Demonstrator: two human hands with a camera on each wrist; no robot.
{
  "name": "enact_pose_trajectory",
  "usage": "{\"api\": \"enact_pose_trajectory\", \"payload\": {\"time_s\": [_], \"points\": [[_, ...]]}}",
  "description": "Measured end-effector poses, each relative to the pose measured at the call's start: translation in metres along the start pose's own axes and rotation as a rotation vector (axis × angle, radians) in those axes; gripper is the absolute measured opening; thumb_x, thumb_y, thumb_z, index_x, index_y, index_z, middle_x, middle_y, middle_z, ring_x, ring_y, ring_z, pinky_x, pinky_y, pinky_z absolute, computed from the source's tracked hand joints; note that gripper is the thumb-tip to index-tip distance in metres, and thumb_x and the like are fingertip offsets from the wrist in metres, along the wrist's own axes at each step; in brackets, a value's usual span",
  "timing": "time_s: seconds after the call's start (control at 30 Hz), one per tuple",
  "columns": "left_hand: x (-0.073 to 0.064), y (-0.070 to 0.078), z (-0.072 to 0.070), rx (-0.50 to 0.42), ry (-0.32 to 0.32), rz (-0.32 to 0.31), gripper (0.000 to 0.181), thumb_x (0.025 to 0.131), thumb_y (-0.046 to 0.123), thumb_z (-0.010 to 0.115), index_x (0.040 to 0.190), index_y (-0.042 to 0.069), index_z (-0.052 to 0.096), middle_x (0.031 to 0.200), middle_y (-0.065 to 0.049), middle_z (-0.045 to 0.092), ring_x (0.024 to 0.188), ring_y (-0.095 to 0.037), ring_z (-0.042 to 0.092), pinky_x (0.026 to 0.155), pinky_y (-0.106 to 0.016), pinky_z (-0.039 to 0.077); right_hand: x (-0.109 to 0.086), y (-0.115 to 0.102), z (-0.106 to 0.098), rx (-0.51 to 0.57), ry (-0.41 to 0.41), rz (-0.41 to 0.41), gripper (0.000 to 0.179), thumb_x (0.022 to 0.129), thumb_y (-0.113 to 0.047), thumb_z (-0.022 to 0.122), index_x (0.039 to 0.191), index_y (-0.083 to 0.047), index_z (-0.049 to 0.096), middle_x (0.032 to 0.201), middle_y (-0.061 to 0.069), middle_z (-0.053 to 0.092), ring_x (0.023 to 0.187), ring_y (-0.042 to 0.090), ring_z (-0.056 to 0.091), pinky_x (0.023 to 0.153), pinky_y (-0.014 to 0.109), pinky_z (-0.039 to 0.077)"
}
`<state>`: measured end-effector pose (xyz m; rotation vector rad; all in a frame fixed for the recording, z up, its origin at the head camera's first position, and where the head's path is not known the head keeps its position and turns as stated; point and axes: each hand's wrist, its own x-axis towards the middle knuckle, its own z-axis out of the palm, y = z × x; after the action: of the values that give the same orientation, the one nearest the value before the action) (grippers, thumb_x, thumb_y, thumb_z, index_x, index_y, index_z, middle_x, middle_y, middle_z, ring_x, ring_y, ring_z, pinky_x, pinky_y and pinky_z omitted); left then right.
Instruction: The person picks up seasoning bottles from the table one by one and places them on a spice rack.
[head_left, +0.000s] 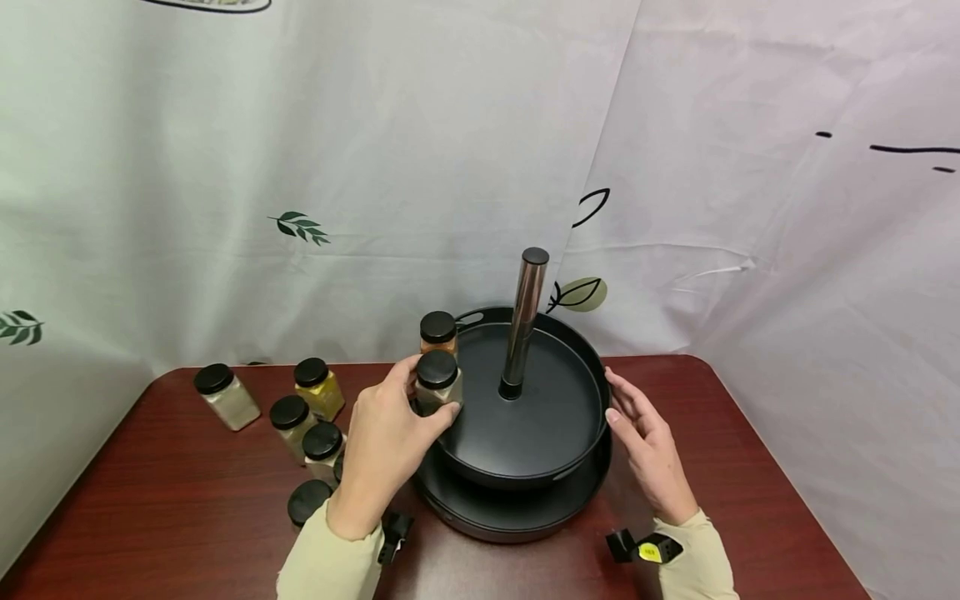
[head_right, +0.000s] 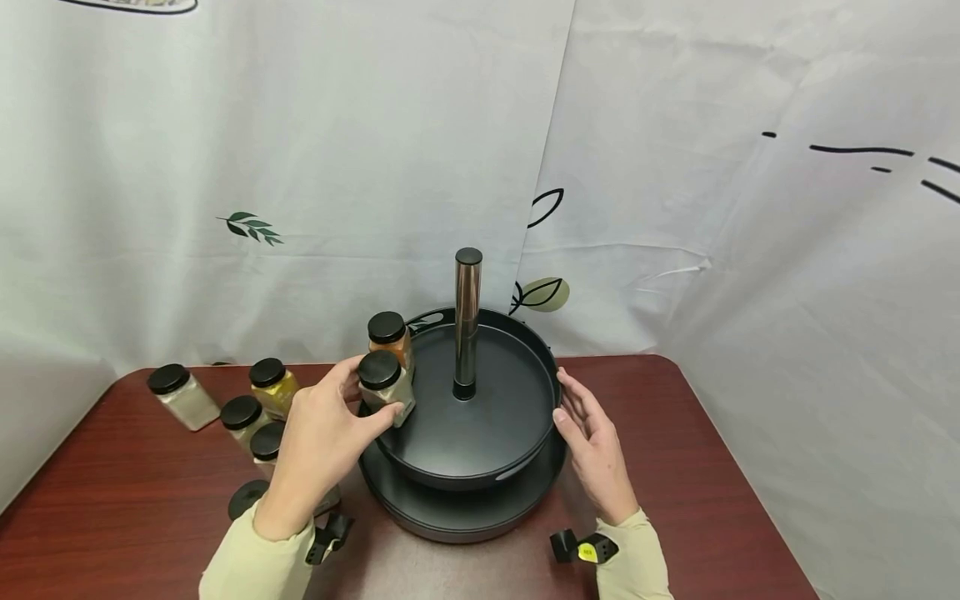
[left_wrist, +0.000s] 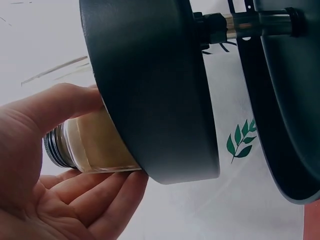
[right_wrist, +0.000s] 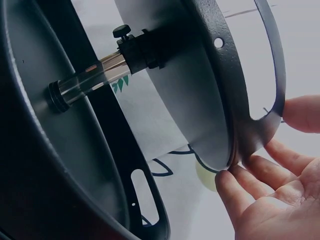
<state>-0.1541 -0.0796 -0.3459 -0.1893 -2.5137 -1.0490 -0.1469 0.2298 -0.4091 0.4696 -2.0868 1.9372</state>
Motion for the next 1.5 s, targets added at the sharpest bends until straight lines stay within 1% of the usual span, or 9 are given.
{"api": "enact_pose_trajectory", "payload": {"time_s": [0.17,0.37,0.63,0.8,1.0,1.13,1.3,1.4,1.5], "points": [[0.000,0.000,-0.001,-0.001,-0.020,-0.024,0.065,0.073,0.023,0.091,0.129,0.005,0.064,0.095,-0.009,0.074,0.080,-0.021,0.069,0.066,-0.040,0.056,0.000,0.001,-0.001,0.009,-0.004,-0.001,0.048,0.105,0.000,0.047,0.151,0.008,0.034,0.157,0.030,0.030,0.143,0.012,0.039,0.104,0.019,0.041],[-0.001,-0.002,-0.001,-0.006,-0.026,-0.018,0.066,0.074,0.025,0.091,0.131,0.005,0.062,0.100,-0.010,0.073,0.088,-0.023,0.069,0.072,-0.042,0.056,0.000,0.000,-0.002,0.017,-0.025,-0.024,0.048,0.105,0.003,0.045,0.151,0.009,0.034,0.157,0.031,0.029,0.143,0.013,0.039,0.105,0.019,0.041],[-0.005,-0.009,-0.007,-0.057,-0.051,-0.002,0.078,0.075,0.025,0.091,0.140,0.004,0.053,0.125,-0.015,0.067,0.107,-0.028,0.069,0.085,-0.044,0.057,-0.001,0.000,-0.002,-0.010,-0.023,-0.031,0.047,0.104,0.004,0.045,0.150,0.008,0.036,0.157,0.029,0.031,0.141,0.011,0.042,0.103,0.019,0.042],[-0.010,-0.013,-0.019,-0.077,-0.016,0.007,0.081,0.075,0.022,0.091,0.143,0.004,0.050,0.131,-0.014,0.064,0.114,-0.028,0.067,0.089,-0.042,0.056,-0.001,-0.001,-0.002,-0.033,-0.012,-0.034,0.046,0.104,0.003,0.046,0.150,0.009,0.038,0.156,0.029,0.033,0.139,0.011,0.045,0.102,0.018,0.043],[-0.017,-0.018,-0.040,-0.038,0.086,0.019,0.079,0.073,0.020,0.093,0.140,0.004,0.054,0.127,-0.012,0.067,0.109,-0.030,0.068,0.088,-0.046,0.055,-0.001,-0.003,-0.003,-0.076,-0.012,-0.008,0.046,0.106,-0.003,0.046,0.151,0.005,0.039,0.157,0.026,0.034,0.139,0.010,0.045,0.103,0.017,0.042],[-0.022,-0.023,-0.053,-0.002,0.120,-0.019,0.078,0.074,0.023,0.092,0.141,0.008,0.055,0.128,-0.009,0.067,0.108,-0.029,0.068,0.085,-0.045,0.054,-0.001,-0.003,-0.005,-0.060,-0.027,-0.009,0.047,0.105,-0.001,0.047,0.151,0.006,0.038,0.157,0.027,0.033,0.141,0.009,0.042,0.104,0.016,0.040],[-0.026,-0.030,-0.065,0.007,0.150,-0.105,0.076,0.075,0.025,0.091,0.141,0.011,0.056,0.130,-0.006,0.066,0.110,-0.028,0.067,0.092,-0.045,0.050,-0.001,-0.002,-0.007,-0.017,-0.041,-0.021,0.047,0.104,0.004,0.047,0.149,0.009,0.037,0.156,0.030,0.031,0.141,0.009,0.041,0.106,0.018,0.039],[-0.029,-0.035,-0.071,0.001,0.154,-0.153,0.076,0.075,0.027,0.092,0.141,0.012,0.056,0.132,-0.005,0.066,0.112,-0.028,0.066,0.094,-0.043,0.048,-0.001,-0.002,-0.008,-0.003,-0.050,-0.011,0.048,0.103,0.005,0.048,0.150,0.009,0.036,0.157,0.029,0.031,0.142,0.009,0.040,0.106,0.018,0.039],[-0.032,-0.040,-0.076,0.006,0.132,-0.205,0.079,0.075,0.033,0.091,0.143,0.014,0.054,0.135,-0.005,0.064,0.115,-0.030,0.065,0.094,-0.043,0.049,-0.001,-0.002,-0.008,0.012,-0.058,0.005,0.050,0.103,0.004,0.048,0.151,0.007,0.035,0.158,0.028,0.030,0.143,0.010,0.039,0.106,0.018,0.039]]}}
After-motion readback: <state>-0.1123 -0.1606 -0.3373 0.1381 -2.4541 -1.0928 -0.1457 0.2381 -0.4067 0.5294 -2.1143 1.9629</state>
